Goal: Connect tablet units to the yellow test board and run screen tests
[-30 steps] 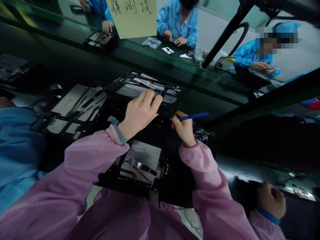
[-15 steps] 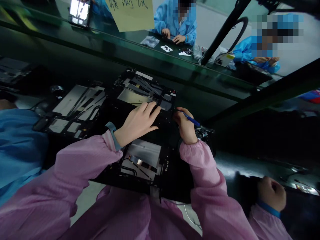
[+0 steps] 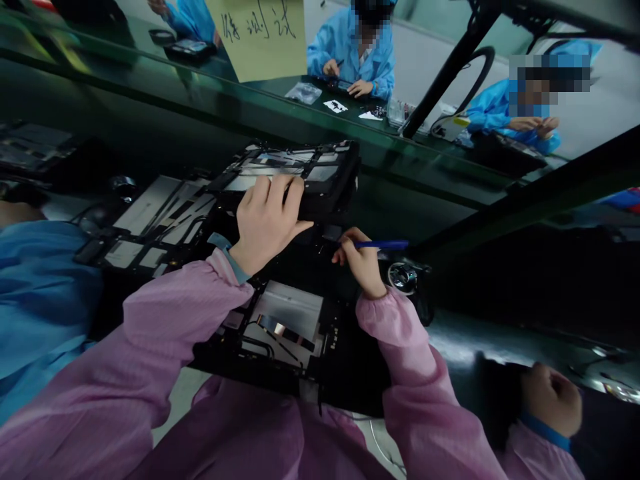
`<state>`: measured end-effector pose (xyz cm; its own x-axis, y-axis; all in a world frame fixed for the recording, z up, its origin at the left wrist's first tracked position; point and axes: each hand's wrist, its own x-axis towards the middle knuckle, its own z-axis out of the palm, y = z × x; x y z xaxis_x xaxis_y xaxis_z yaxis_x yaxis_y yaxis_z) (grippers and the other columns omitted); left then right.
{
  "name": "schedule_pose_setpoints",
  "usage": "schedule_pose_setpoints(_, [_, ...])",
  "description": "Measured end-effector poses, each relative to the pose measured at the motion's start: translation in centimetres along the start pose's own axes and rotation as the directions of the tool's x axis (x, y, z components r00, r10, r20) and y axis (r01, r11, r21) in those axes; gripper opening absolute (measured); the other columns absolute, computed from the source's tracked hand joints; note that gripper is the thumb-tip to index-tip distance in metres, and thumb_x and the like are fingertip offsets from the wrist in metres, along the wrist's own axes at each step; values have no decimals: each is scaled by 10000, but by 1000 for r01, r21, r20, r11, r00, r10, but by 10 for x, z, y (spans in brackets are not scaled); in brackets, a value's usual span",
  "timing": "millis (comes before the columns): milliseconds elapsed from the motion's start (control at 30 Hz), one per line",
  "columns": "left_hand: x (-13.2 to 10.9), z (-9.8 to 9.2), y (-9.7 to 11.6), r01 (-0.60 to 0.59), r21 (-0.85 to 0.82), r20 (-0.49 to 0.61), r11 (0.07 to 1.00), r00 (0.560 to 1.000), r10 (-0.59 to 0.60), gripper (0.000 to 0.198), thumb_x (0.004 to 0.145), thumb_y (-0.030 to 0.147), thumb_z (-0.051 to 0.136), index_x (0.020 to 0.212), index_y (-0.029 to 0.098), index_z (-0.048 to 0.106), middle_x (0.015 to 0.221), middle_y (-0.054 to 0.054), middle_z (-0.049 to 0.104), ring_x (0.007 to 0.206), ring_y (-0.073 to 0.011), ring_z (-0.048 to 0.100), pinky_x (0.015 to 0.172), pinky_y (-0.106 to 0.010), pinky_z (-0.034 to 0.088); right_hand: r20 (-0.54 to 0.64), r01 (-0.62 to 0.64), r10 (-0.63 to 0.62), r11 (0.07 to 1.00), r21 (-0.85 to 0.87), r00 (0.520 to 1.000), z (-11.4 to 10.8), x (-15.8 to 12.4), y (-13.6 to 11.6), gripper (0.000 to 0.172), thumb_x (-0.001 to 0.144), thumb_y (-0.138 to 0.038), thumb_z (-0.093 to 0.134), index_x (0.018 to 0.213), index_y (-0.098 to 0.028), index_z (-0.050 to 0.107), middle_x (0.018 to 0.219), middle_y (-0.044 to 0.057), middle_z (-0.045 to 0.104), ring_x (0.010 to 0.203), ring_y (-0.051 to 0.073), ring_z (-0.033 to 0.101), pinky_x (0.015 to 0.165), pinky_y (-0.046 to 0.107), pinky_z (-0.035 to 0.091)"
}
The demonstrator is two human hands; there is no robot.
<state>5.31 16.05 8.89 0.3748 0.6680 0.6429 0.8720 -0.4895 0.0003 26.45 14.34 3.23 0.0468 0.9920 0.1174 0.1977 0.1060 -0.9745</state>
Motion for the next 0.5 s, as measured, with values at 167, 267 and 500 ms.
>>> schedule_pose_setpoints(167, [-2,1,2,32,-33,15,999,999,-31,707,772,518,689,1319,162,417,1205,-220,550,1095,-424,545,812,-483,467,4,88,-91,950,-298,996,3,-1,4,280,896,-410,502,684,-228,505,429,-67,501,395,112,506,455,219,351])
schedule_pose_setpoints(267, [-3,4,3,17,-48,30,999,999,-15,698,781,500,686,1321,152,413,1225,-226,549,1093,-424,544,817,-484,463,-16,93,-106,929,-359,994,3,1,2,257,898,-381,499,694,-228,533,432,-63,516,402,119,511,478,223,358])
schedule_pose_setpoints(500, [-6,6,9,-7,-41,43,999,999,9,656,796,444,690,1319,145,430,1248,-219,557,1095,-407,550,833,-468,461,-95,56,-85,961,-271,992,0,-1,10,276,890,-422,513,711,-215,556,470,-48,539,441,126,530,492,227,390])
